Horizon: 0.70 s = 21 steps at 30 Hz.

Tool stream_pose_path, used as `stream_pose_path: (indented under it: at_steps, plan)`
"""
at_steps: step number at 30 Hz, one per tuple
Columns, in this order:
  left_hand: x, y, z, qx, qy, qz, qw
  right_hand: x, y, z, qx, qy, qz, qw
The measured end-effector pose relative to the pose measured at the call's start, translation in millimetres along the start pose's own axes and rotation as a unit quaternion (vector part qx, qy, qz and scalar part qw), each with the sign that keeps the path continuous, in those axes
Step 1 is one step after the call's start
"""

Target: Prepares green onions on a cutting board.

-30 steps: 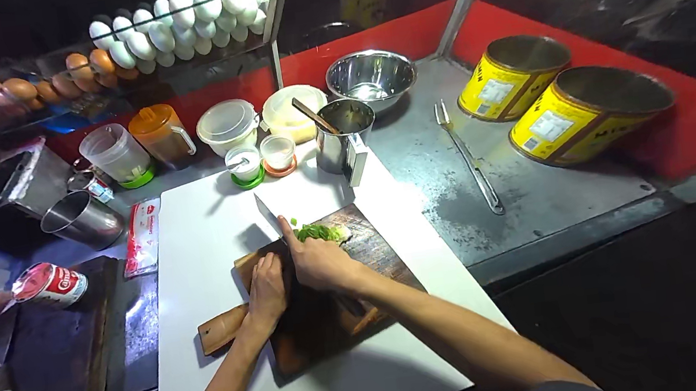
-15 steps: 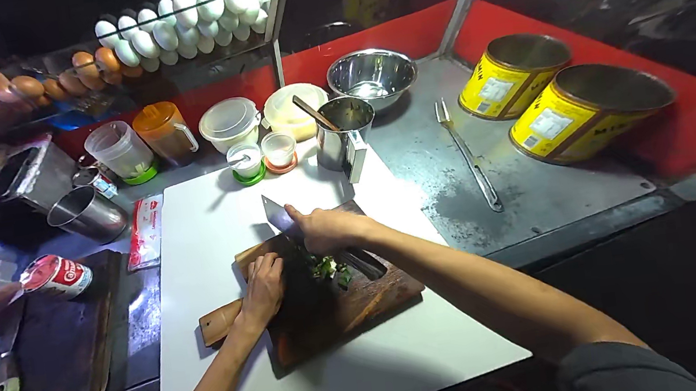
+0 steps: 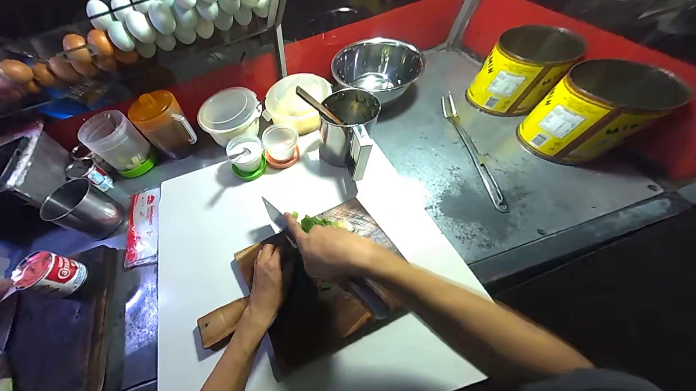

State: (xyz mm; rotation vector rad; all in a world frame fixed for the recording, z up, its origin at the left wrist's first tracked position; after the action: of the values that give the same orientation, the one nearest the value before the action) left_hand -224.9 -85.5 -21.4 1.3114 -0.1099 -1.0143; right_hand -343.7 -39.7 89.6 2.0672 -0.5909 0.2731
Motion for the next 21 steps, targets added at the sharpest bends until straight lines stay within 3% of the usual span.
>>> stream_pose_path:
  at_steps: [3, 7, 10, 15, 17, 19, 21]
  plan:
    - [-4.2, 1.1, -0.4, -0.015, 0.009, 0.001, 1.0, -2.7, -7.6, 12.8, -0.038, -0.003, 0.015, 0.999]
    - [-2.4, -2.3, -2.2, -0.02, -0.014, 0.023, 0.999, 0.8, 12.4, 9.2, 0.023, 0.015, -0.01, 1.0]
    - [-0.9, -5.8, 0.8, -0.051, -0.002, 0.036, 0.998, 4.9, -8.0, 2.1, -0.023, 0.001, -0.002, 1.0]
    - [-2.0, -5.6, -5.1, -0.024, 0.016, 0.038, 0.999, 2.1, -2.2, 14.4, -0.004, 0.009, 0.007, 1.0]
    - [0.5, -5.2, -3.0, -0.038, 0.012, 0.046, 0.998, 1.5, -8.6, 12.9, -0.036, -0.003, 0.024, 0.999]
    - [0.0, -0.1, -8.6, -0.017, 0.014, 0.041, 0.999, -4.2, -8.4, 18.6, -0.057, -0.004, 0.037, 0.998]
    - [2.6, 4.0, -17.7, 0.015, -0.004, 0.038, 0.999, -7.4, 3.3, 22.2, -0.029, 0.01, 0.024, 0.999]
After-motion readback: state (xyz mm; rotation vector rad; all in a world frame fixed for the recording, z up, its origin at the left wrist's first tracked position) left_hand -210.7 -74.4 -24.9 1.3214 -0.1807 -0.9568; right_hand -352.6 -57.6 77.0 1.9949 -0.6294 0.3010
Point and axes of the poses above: each hand's wrist, its own z-axis towards the middle knuckle, its own y-axis out of the back of the hand, x = y × z, the point moved 4 cm from there along z, towards the middle knuckle, and after that the axes turned 9 degrees about z, right-handed, at the moved point
